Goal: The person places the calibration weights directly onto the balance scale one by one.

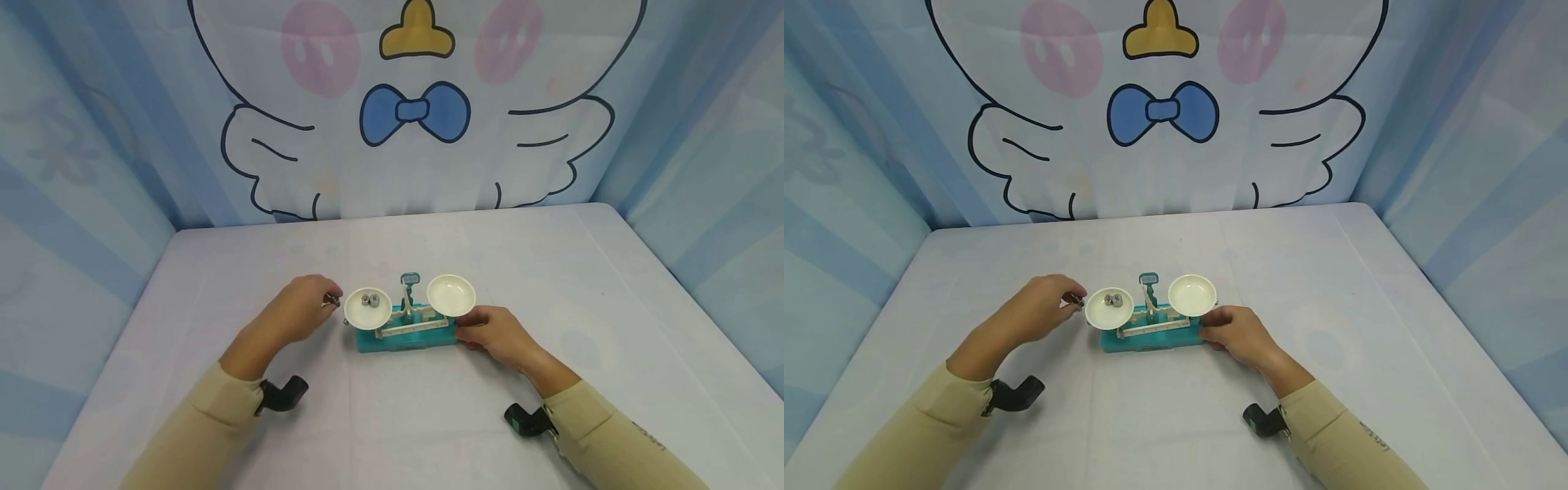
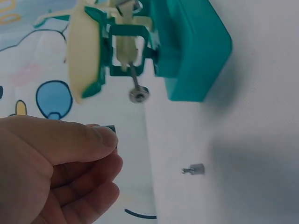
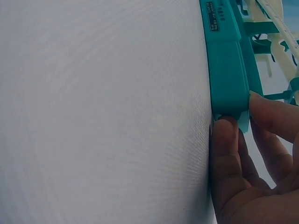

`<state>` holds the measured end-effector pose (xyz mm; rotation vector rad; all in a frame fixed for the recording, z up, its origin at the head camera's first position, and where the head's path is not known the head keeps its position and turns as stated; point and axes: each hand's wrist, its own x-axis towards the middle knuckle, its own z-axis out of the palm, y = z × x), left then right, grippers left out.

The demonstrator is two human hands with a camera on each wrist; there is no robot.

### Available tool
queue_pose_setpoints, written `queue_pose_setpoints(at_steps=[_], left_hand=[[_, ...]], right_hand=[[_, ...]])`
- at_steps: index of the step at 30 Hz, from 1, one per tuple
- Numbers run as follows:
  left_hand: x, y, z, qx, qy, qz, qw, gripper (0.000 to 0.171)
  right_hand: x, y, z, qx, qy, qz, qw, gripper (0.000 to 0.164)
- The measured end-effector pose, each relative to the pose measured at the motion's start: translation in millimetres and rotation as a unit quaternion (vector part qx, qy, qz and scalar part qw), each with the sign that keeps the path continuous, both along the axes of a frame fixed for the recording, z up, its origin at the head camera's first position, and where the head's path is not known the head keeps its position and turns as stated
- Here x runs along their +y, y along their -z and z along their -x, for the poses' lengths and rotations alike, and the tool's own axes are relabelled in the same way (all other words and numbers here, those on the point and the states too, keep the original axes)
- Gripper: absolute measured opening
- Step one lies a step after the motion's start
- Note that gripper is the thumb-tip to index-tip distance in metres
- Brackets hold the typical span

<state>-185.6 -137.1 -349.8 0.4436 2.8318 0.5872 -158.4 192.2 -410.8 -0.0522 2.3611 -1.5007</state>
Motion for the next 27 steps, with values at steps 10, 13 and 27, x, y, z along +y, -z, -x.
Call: queue_pose_setpoints(at_steps=[10, 13, 27], left_hand=[[7.3, -14.2, -14.2, 0.056, 0.034, -0.015, 0.9978, 0.022], [8.3, -18.0, -17.5, 0.063, 0.037, -0.018, 0.9971, 0.021], [23.0, -19.6, -23.1, 0.065, 0.056, -0.059, 0.9946, 0.023]], right_hand=[[-0.5, -0.2, -0.6, -0.001, -0.001, 0.004, 1.0, 0.038], [-0.4, 0.2, -0.5, -0.001, -0.001, 0.005, 1.0, 0.039], [-0.2, 3.4, 2.1, -0.005, 0.004, 0.004, 1.0, 0.036]])
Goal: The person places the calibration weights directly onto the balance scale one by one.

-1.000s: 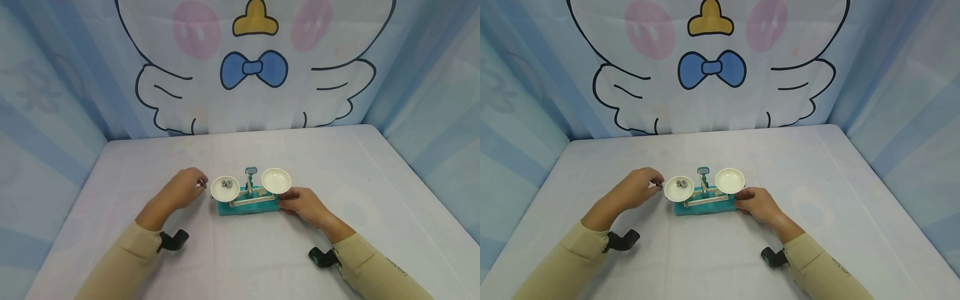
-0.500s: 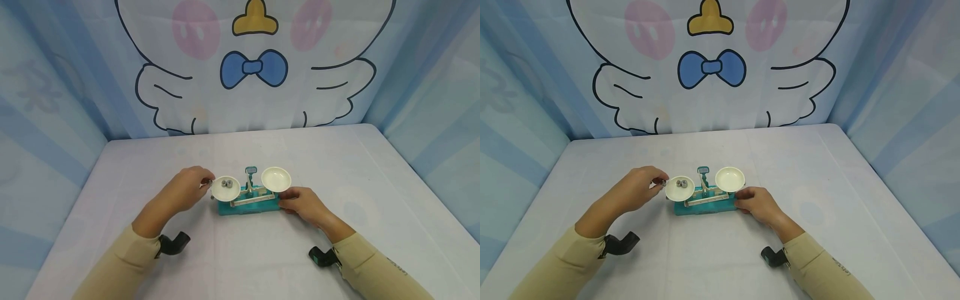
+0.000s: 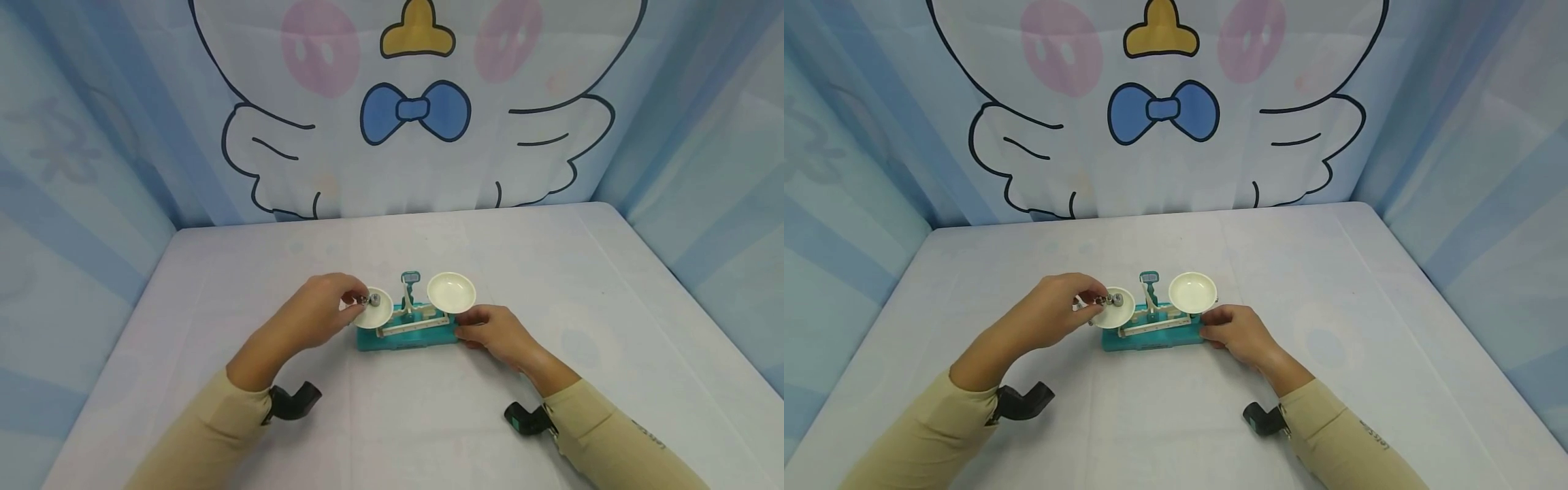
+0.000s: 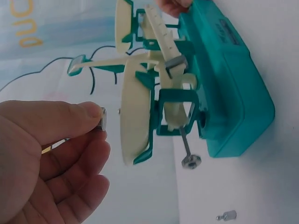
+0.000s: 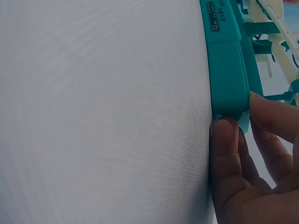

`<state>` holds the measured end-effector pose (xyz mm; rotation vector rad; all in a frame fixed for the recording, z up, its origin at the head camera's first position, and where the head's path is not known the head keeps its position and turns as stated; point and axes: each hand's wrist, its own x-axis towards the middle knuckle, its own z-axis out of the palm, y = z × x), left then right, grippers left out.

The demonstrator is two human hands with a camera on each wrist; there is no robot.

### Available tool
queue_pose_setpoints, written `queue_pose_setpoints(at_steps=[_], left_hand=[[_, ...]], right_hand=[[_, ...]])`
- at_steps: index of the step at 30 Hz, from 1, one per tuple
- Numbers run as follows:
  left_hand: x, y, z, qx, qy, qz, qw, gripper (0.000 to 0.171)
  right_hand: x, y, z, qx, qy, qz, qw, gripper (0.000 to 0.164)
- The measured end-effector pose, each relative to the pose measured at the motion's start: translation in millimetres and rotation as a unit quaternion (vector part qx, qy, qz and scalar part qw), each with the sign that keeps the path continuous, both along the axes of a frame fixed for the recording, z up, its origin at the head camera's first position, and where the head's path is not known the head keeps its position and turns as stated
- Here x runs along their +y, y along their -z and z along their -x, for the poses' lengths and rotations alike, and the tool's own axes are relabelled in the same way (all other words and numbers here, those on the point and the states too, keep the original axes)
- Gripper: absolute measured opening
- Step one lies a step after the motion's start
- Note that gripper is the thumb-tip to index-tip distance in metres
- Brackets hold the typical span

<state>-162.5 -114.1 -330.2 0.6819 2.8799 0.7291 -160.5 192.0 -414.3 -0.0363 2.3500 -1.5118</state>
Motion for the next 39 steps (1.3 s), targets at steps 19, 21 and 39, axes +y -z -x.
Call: queue_pose_setpoints(at_steps=[19, 21, 39], left_hand=[[22.2, 12.6, 1.7, -0.003, 0.01, -0.02, 0.9998, 0.016], [23.1, 12.6, 2.0, -0.001, 0.01, -0.016, 0.9998, 0.015], [1.2, 8.2, 5.6, 0.045, -0.022, -0.03, 0.9983, 0.019]], right_hand=[[-0.4, -2.8, -0.7, 0.005, -0.006, 0.003, 1.0, 0.038], [-0.2, -2.5, -0.6, 0.006, -0.006, 0.003, 1.0, 0.037], [0.3, -1.8, -1.0, 0.003, -0.003, 0.01, 1.0, 0.037]])
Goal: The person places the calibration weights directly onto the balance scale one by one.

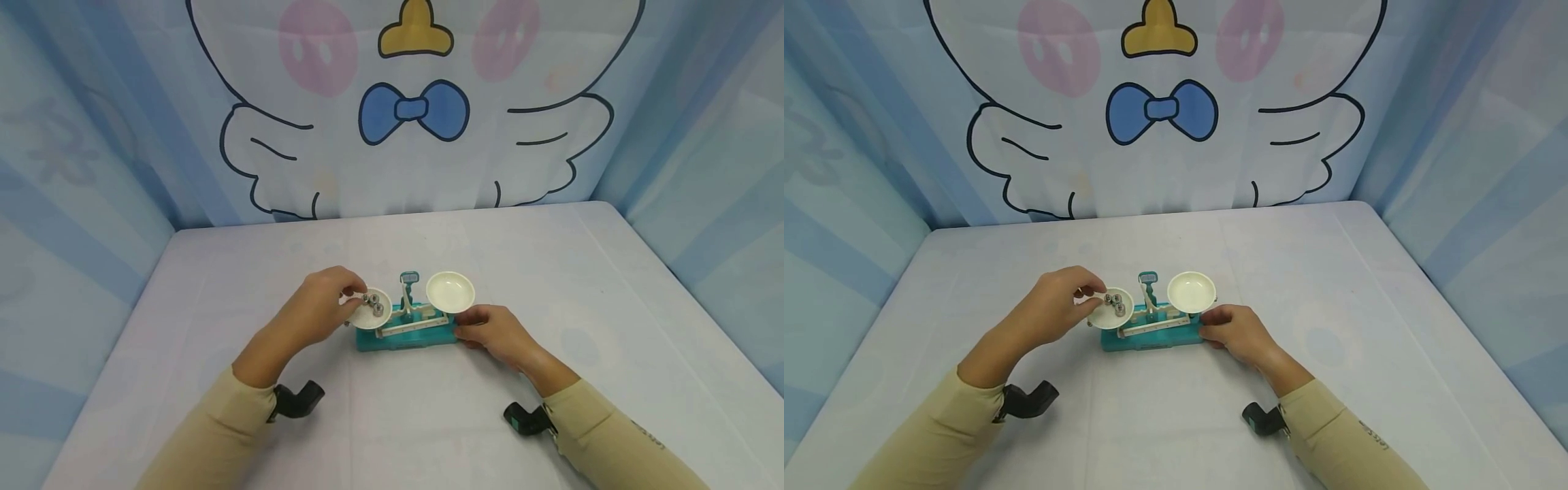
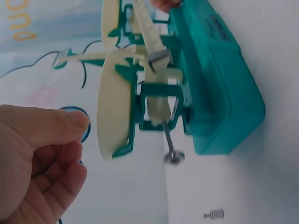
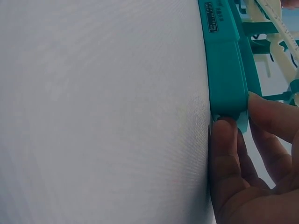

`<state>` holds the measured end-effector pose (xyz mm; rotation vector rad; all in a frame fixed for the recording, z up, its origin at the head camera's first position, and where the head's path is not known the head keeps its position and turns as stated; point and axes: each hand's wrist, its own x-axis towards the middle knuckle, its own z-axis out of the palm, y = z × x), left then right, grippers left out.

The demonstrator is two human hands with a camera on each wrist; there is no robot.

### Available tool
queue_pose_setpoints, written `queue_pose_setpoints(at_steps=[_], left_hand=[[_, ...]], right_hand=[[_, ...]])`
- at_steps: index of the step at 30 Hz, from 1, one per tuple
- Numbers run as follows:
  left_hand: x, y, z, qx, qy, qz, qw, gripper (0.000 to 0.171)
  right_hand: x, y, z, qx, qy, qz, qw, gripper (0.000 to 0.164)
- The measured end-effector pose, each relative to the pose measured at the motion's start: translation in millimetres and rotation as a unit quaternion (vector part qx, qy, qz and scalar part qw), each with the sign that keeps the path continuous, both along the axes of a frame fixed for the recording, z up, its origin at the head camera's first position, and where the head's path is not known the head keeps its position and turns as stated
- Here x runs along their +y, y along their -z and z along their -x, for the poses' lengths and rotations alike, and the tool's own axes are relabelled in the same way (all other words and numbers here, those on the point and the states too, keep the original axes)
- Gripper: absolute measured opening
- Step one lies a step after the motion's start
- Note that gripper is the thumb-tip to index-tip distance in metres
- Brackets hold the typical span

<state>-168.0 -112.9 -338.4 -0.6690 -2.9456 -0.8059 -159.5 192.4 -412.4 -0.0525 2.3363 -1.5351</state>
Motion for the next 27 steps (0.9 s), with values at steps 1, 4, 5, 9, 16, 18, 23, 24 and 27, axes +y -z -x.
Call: queue_pose_setpoints(at_steps=[1, 4, 5, 9, 16, 18, 23, 24, 27], left_hand=[[-3.7, 0.4, 1.2, 0.002, -0.003, 0.0, 1.0, 0.02], [-15.2, 4.0, 6.4, 0.002, -0.021, 0.002, 0.9998, 0.021], [-19.0, 5.9, 8.4, 0.0, -0.028, 0.003, 0.9996, 0.022], [-31.1, 14.5, 15.6, -0.033, -0.053, 0.022, 0.9978, 0.023], [-34.4, 37.5, 23.4, -0.113, -0.105, 0.053, 0.9867, 0.026], [-32.2, 43.8, 24.4, -0.119, -0.116, 0.055, 0.9845, 0.027], [-27.4, 55.5, 23.8, -0.108, -0.131, 0.061, 0.9836, 0.025], [-26.9, 57.1, 23.8, -0.103, -0.133, 0.06, 0.9839, 0.025], [-25.8, 60.5, 24.5, -0.095, -0.136, 0.049, 0.985, 0.025]], right_hand=[[0.0, -0.2, -0.3, 0.0, 0.0, -0.001, 1.0, 0.037], [-0.1, -1.0, -0.9, 0.001, 0.001, -0.002, 1.0, 0.038], [-0.2, -1.3, -1.0, 0.001, 0.001, -0.002, 1.0, 0.038], [-0.1, -1.9, -1.3, -0.001, 0.001, -0.003, 1.0, 0.038], [0.3, -1.2, -2.2, 0.002, 0.001, -0.008, 1.0, 0.038], [0.2, -1.2, -2.2, 0.004, 0.0, -0.008, 1.0, 0.038], [-0.2, -1.4, -2.4, 0.005, -0.001, -0.008, 1.0, 0.038], [-0.3, -1.4, -2.4, 0.005, -0.001, -0.008, 1.0, 0.038], [-0.8, -1.8, -2.1, 0.004, 0.0, -0.009, 1.0, 0.039]])
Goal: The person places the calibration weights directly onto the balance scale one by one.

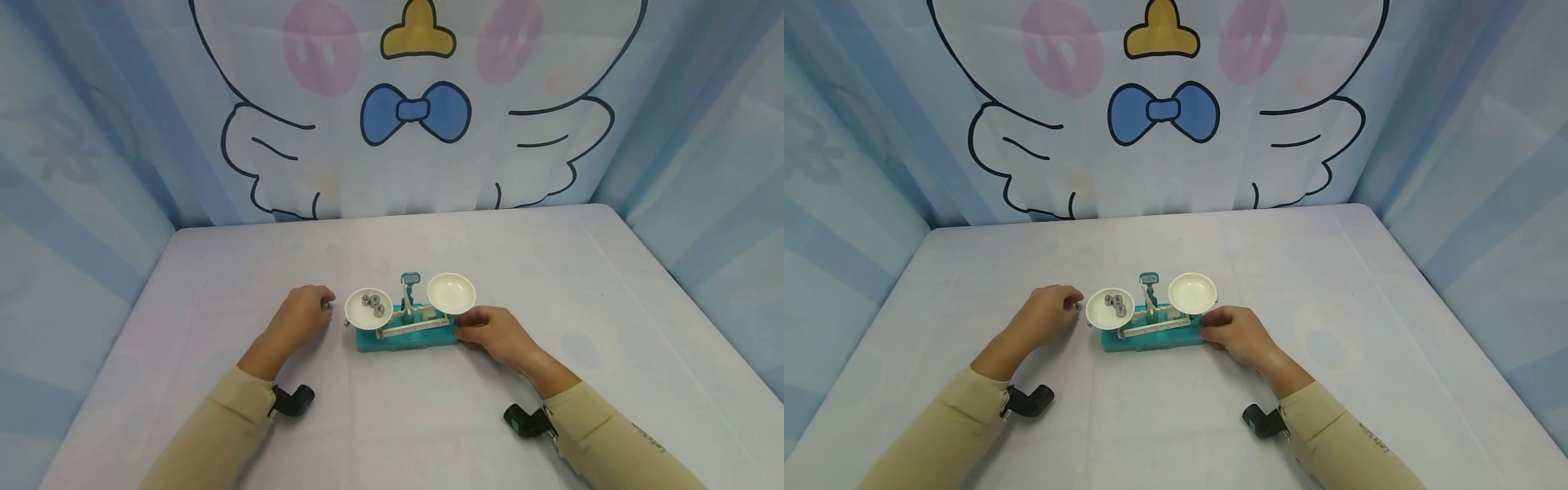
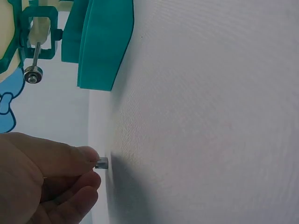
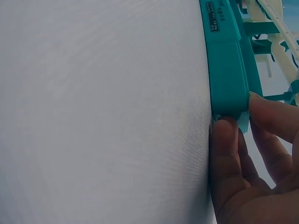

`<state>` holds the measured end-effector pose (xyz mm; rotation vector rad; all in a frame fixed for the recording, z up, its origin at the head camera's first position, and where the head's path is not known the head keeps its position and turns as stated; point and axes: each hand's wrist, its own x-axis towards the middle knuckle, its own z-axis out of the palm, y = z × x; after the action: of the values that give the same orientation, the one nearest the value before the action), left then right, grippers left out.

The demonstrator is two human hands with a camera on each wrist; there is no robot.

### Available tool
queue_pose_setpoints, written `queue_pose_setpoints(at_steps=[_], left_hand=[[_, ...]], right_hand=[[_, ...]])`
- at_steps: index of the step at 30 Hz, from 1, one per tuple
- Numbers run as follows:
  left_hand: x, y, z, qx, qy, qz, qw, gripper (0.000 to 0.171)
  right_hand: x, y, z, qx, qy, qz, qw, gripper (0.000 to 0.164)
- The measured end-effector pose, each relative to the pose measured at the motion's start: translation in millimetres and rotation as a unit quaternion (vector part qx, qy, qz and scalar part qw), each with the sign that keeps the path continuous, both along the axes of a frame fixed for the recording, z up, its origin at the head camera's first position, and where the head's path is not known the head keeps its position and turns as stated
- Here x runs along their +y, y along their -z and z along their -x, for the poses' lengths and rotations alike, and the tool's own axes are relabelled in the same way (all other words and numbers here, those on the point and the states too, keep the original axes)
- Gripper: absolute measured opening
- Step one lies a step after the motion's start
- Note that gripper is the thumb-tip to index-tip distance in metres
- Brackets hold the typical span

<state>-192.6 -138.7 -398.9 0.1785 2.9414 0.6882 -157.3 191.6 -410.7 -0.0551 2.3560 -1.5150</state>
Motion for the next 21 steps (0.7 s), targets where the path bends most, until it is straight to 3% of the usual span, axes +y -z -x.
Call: queue_pose_setpoints(at_steps=[14, 17, 21], left_hand=[[3.0, 6.8, 2.1, 0.011, -0.004, -0.004, 0.9999, 0.016], [3.5, 0.8, 0.1, 0.009, -0.002, -0.015, 0.9999, 0.017], [3.9, -15.8, -6.5, 0.019, 0.005, -0.063, 0.9978, 0.017]], right_hand=[[-0.4, 0.2, 2.2, -0.007, 0.001, 0.0, 1.0, 0.037], [-0.1, 0.2, 3.0, -0.008, 0.002, 0.003, 1.0, 0.036], [0.0, 0.2, 3.3, -0.01, 0.004, 0.006, 1.0, 0.035]])
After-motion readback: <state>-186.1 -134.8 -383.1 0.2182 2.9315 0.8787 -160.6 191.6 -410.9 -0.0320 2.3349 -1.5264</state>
